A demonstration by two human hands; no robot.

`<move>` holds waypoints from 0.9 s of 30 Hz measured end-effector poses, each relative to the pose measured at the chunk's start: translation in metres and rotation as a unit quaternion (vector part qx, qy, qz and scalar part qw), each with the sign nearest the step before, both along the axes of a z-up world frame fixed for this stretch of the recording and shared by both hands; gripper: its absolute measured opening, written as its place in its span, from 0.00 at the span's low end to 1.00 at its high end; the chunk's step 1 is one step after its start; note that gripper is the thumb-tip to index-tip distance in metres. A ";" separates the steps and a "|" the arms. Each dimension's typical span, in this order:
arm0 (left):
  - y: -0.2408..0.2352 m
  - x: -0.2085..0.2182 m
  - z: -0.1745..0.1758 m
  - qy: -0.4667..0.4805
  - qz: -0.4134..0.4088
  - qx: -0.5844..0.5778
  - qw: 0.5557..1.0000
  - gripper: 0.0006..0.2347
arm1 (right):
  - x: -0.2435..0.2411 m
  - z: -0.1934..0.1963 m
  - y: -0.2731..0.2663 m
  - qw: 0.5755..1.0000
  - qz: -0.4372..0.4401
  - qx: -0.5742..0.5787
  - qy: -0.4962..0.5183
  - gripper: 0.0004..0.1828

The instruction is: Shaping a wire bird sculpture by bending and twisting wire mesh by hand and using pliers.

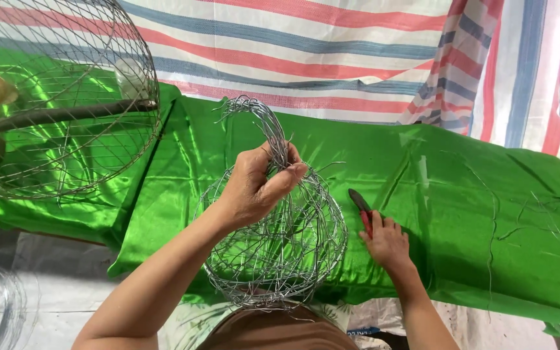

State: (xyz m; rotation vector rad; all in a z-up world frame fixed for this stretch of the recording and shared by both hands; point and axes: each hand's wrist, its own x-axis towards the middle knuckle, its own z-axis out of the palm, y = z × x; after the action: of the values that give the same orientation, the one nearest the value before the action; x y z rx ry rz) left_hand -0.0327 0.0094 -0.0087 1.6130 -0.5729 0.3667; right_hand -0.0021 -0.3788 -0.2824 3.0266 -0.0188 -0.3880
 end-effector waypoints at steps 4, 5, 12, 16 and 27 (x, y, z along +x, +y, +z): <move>0.002 0.001 0.004 -0.003 -0.007 0.007 1.000 0.09 | 0.000 0.081 0.032 0.981 0.110 0.060 -0.149 0.24; 0.000 0.002 0.004 -0.002 -0.008 0.008 1.000 0.09 | -0.003 0.125 0.064 0.981 0.108 0.061 -0.148 0.24; -0.007 0.005 0.003 -0.042 0.008 0.055 0.998 0.10 | -0.034 0.287 0.183 0.675 0.344 0.562 -0.332 0.17; -0.002 0.001 0.006 -0.057 0.042 0.072 0.995 0.08 | -0.017 0.279 0.202 0.600 0.367 0.632 -0.324 0.06; -0.014 0.011 0.000 -0.039 0.037 0.035 0.998 0.09 | -0.012 0.252 0.183 0.613 0.455 0.473 -0.439 0.03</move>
State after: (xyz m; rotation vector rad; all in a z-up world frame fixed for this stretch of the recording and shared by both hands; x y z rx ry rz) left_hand -0.0216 -0.0045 -0.0087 1.6962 -0.5909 0.4715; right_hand -0.0137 -0.1955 -0.0309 2.9320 2.0792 1.5991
